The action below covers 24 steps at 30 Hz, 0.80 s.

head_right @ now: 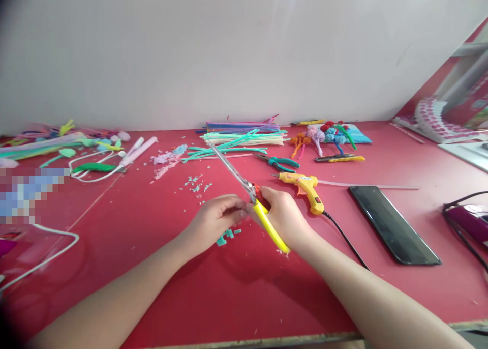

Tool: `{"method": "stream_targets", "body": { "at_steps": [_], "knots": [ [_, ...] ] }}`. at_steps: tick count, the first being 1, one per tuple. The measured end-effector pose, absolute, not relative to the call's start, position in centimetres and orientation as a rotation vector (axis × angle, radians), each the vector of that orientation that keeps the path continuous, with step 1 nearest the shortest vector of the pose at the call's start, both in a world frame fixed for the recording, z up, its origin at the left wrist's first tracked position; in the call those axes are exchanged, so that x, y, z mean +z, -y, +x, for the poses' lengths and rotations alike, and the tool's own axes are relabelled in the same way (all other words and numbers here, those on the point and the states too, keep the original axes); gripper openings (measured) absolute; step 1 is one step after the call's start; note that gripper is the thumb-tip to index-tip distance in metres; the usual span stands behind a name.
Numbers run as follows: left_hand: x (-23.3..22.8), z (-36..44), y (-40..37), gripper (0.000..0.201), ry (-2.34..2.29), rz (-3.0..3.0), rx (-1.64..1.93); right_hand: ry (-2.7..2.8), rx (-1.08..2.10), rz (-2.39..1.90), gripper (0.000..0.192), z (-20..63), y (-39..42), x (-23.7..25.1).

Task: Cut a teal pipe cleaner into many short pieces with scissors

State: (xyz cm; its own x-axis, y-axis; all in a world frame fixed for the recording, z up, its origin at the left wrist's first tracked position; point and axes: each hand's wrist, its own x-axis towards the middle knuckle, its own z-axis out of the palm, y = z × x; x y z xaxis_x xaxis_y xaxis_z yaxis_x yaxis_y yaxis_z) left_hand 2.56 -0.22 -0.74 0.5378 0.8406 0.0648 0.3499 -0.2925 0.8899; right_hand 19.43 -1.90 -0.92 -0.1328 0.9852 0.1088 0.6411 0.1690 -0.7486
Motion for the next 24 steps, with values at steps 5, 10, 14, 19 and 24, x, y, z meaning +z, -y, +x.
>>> {"method": "stream_targets", "body": {
  "at_steps": [5,10,14,19,24],
  "knots": [
    [-0.7,2.6,0.5,0.011,-1.034,2.025,0.700,1.852,0.696,-1.613,0.014,19.1,2.0,-1.1],
    [-0.8,2.9,0.7,0.007,-1.080,2.076,0.748,1.786,0.738,-1.660,0.010,18.8,2.0,-1.2],
    [-1.1,3.2,0.6,0.007,-1.092,1.986,0.800,1.759,0.766,-1.621,0.011,18.9,2.0,-1.2],
    [-1.1,2.7,-0.3,0.008,-1.068,1.620,0.966,1.737,0.663,-1.683,0.013,19.3,1.5,-1.1],
    [-0.9,2.0,-1.3,0.010,-0.989,1.223,1.186,1.945,0.448,-1.771,0.025,19.3,1.7,-1.1]
  ]
}}
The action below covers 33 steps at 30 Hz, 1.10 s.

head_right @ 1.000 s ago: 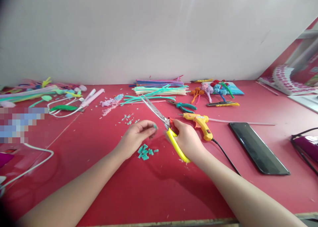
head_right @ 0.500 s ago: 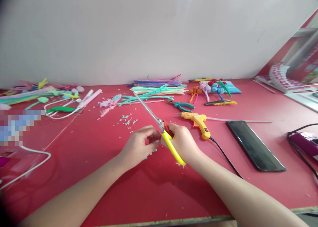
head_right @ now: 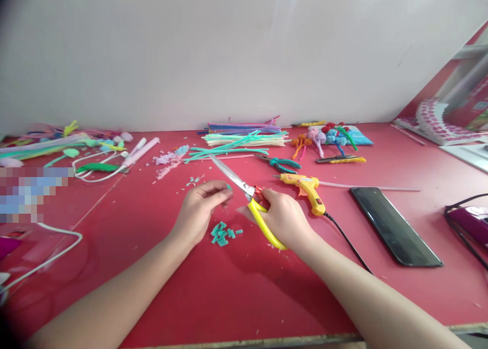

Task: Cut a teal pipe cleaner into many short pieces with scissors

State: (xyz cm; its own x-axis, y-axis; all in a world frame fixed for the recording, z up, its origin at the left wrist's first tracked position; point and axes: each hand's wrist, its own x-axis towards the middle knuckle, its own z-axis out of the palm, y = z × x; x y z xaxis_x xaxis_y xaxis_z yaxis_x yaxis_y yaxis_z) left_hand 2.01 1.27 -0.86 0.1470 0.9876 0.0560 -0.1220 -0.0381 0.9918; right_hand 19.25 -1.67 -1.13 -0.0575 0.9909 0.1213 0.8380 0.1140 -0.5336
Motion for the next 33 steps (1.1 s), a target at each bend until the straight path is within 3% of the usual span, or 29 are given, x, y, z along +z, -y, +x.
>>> {"method": "stream_targets", "body": {
  "at_steps": [8,33],
  "knots": [
    [-0.1,1.3,-1.8,0.007,-0.875,1.037,1.301,2.123,0.085,-1.859,0.031,19.3,1.8,-1.2],
    [0.2,0.7,-2.0,0.007,-0.765,1.100,1.284,2.126,0.128,-1.807,0.031,19.7,1.8,-1.7]
  ]
}}
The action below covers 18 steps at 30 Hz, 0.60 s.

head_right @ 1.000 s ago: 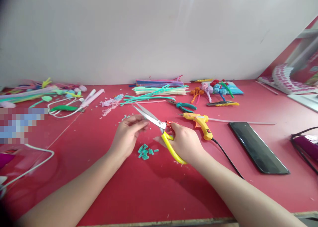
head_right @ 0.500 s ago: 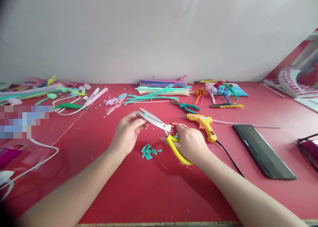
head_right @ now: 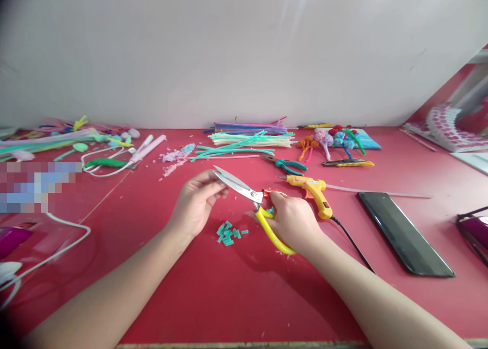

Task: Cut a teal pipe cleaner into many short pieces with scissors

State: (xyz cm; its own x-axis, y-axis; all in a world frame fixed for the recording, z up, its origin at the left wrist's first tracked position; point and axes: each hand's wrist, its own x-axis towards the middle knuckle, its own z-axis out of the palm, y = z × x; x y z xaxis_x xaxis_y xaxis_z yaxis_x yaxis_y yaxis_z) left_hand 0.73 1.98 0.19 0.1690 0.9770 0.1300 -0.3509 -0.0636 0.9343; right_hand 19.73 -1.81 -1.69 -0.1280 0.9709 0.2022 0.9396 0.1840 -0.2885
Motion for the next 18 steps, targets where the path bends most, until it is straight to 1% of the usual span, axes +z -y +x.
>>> {"method": "stream_targets", "body": {
  "at_steps": [11,18],
  "knots": [
    [0.27,0.50,-2.14,0.007,-0.846,1.194,1.265,2.124,0.037,-1.883,0.038,19.96,1.47,-1.74],
    [-0.03,0.84,-2.00,0.013,-0.980,1.216,1.210,2.075,0.165,-1.923,0.034,19.71,1.60,-1.34]
  ]
}}
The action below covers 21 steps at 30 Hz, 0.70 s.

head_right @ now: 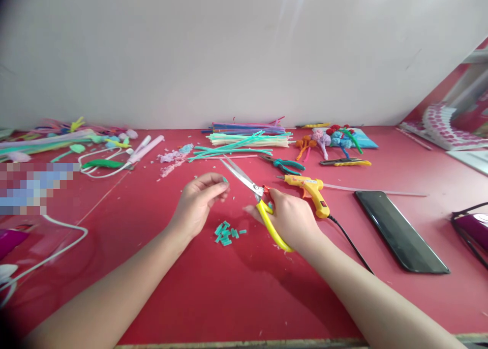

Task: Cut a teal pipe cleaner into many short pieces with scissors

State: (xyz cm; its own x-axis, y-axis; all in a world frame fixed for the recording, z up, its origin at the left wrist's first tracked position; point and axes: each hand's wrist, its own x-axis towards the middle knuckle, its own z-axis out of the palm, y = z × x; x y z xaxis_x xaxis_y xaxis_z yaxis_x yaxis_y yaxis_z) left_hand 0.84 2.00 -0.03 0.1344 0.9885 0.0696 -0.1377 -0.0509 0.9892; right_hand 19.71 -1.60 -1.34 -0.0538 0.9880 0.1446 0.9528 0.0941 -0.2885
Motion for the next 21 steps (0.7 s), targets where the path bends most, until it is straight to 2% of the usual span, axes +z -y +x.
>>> {"method": "stream_targets", "body": {
  "at_steps": [3,10,21],
  "knots": [
    [-0.2,1.2,-1.6,0.012,-1.020,1.353,1.100,2.024,0.284,-1.893,0.031,19.7,1.6,-1.3],
    [0.0,2.1,-0.3,0.012,-0.972,1.755,0.829,1.814,0.807,-1.531,0.016,19.5,1.8,-0.5],
    [-0.5,2.5,0.4,0.010,-0.997,2.055,0.803,1.807,0.773,-1.590,0.012,19.2,2.1,-0.7]
  ]
}}
